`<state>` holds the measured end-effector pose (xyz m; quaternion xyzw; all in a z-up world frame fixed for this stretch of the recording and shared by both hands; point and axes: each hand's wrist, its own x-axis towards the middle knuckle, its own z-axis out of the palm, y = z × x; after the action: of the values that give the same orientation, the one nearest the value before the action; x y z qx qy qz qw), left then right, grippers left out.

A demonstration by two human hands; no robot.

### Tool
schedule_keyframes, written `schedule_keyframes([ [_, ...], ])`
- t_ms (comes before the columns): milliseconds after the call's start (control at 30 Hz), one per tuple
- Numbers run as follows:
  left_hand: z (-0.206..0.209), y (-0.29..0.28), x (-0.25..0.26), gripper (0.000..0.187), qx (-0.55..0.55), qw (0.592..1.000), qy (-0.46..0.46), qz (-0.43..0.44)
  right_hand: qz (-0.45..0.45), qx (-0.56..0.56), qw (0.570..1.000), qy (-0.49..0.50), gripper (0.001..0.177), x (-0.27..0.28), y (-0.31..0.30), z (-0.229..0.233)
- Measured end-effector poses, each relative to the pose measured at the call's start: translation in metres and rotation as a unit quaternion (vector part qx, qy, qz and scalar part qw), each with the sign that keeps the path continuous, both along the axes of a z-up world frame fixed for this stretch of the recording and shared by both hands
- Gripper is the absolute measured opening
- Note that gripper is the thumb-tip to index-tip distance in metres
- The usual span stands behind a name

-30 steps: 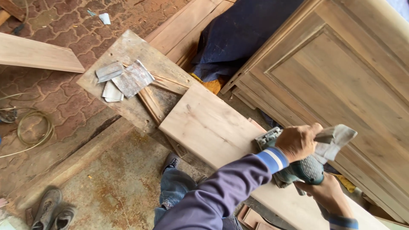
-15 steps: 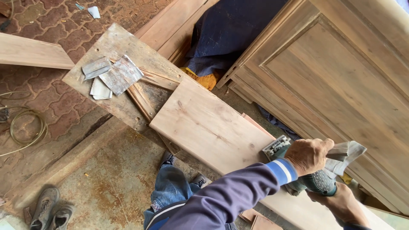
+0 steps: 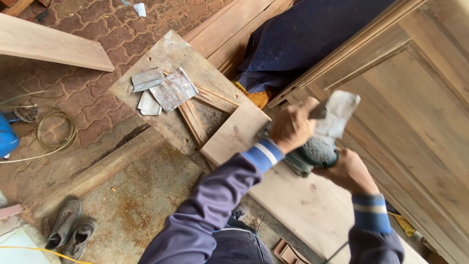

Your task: Sanding a wooden board using an electric sander and manual sandpaper.

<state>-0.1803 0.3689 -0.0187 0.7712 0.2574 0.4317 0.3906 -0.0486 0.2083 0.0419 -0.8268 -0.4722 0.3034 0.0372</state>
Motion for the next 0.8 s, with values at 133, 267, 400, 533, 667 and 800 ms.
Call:
schedule_keyframes([
  [133, 0.008, 0.067, -0.038, 0.033, -0.043, 0.999, 0.011, 0.006, 0.016, -0.017, 0.999, -0.037, 0.047, -0.037, 0.076, 0.009],
  [267, -0.003, 0.11, -0.065, 0.008, -0.026, 0.999, -0.01, 0.037, 0.033, -0.009, 0.999, -0.016, 0.046, -0.065, 0.121, 0.009],
  [400, -0.006, 0.12, -0.089, 0.007, -0.045, 0.997, 0.029, 0.05, 0.051, -0.034, 0.998, -0.023, 0.045, -0.092, 0.137, 0.018],
  [533, 0.01, 0.09, -0.099, 0.006, 0.009, 0.998, -0.004, 0.063, 0.048, -0.025, 0.999, 0.001, 0.047, -0.093, 0.11, 0.017],
  [667, 0.021, 0.034, -0.081, 0.008, -0.046, 0.997, 0.029, 0.047, 0.039, -0.011, 0.999, -0.008, 0.046, -0.081, 0.053, 0.027],
  [800, 0.026, -0.039, -0.042, 0.023, -0.026, 0.999, 0.002, 0.033, 0.014, -0.024, 1.0, -0.008, 0.044, -0.049, -0.026, 0.028],
])
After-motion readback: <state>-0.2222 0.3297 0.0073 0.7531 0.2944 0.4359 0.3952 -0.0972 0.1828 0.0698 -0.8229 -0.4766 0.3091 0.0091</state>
